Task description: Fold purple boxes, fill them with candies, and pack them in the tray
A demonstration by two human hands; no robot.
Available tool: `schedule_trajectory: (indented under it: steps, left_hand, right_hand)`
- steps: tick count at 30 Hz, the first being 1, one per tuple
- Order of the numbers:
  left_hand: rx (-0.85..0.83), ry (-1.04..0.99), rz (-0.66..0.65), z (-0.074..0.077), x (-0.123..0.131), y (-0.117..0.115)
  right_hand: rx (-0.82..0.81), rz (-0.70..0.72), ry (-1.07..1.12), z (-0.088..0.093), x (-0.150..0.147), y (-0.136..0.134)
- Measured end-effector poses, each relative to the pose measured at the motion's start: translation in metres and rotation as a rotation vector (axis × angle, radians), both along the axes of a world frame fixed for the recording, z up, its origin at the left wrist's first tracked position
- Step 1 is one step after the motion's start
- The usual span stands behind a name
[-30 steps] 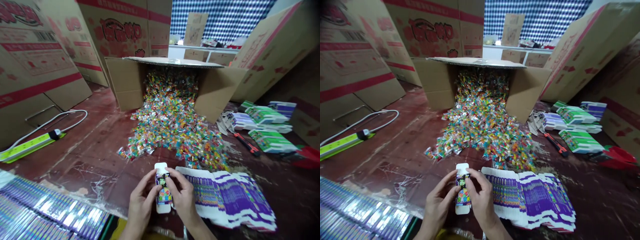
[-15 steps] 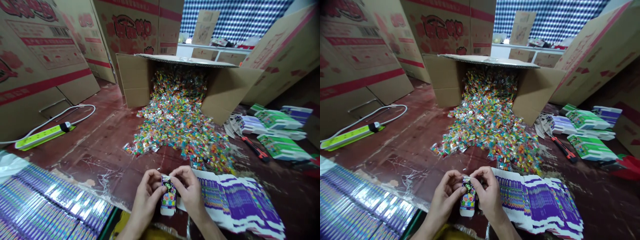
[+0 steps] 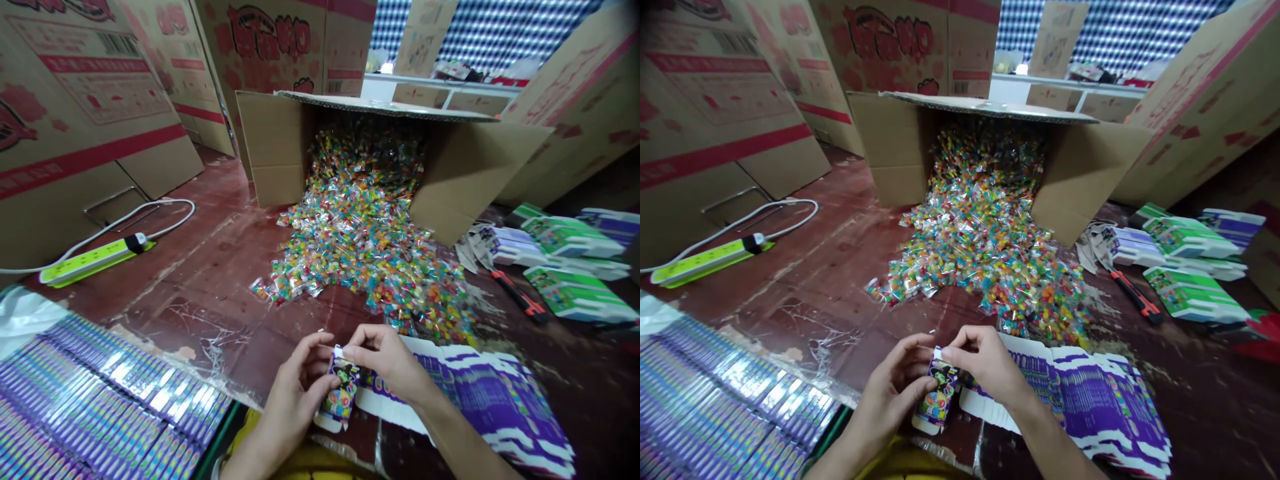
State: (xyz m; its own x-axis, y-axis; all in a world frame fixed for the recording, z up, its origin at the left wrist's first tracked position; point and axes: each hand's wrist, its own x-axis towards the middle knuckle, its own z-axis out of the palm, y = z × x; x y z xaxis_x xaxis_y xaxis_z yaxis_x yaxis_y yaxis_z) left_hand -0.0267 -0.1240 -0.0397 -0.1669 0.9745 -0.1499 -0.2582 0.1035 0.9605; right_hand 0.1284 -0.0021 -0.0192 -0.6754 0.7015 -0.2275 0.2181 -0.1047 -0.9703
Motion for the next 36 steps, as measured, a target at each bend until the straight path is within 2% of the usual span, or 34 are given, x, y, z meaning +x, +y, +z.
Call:
schedule_trajectory:
  steps: [6,10,12,14,16,18,21,23,26,29,32,36]
  left_hand:
    - [-0.077,0.048,0.013,0.0,-0.001,0.0]
    - [-0.086,0.002,0.047,-0.001,0.001,0.001]
    - [-0.08,-0.036,0.061,0.0,0.001,0.003]
    - [-0.071,-0.068,0.112,0.0,-0.002,0.006]
    - [-0.071,-0.06,0.175,0.0,-0.009,0.008]
    - [-0.1,0.016,0.203,-0.002,-0.019,0.008]
    - [-0.16,0.142,0.214,-0.007,-0.035,0.005]
    - [-0.194,0.144,0.249,-0.009,-0.045,0.0]
    - [-0.25,0.079,0.255,-0.009,-0.059,-0.008]
    - [-0.308,-0.029,0.204,-0.005,-0.07,-0.013]
    - [-0.327,-0.112,0.161,-0.003,-0.076,-0.013]
    - [-0.249,0.001,0.089,-0.008,-0.073,-0.008]
  right_hand:
    - [0.371,-0.065,-0.039,0.005,0.002,-0.019]
    - [0.5,-0.009,-0.029,0.006,0.01,-0.035]
    - [0.499,0.019,-0.05,0.005,0.013,-0.035]
    - [0.431,0.038,-0.063,0.003,0.013,-0.025]
    - [0.463,0.014,-0.121,0.001,0.005,-0.005]
    - [0.681,-0.041,-0.246,0.0,-0.01,0.02]
    - [0.803,-0.005,-0.306,-0.003,-0.043,0.052]
    - [0.828,0.024,-0.337,-0.007,-0.068,0.062]
    - [0.816,-0.01,-0.418,-0.019,-0.099,0.067]
    - [0.776,-0.042,-0.439,-0.029,-0.112,0.07]
    - [0.734,-0.049,-0.377,-0.028,-0.102,0.077]
    - [0.688,-0.042,-0.278,-0.001,-0.063,0.082]
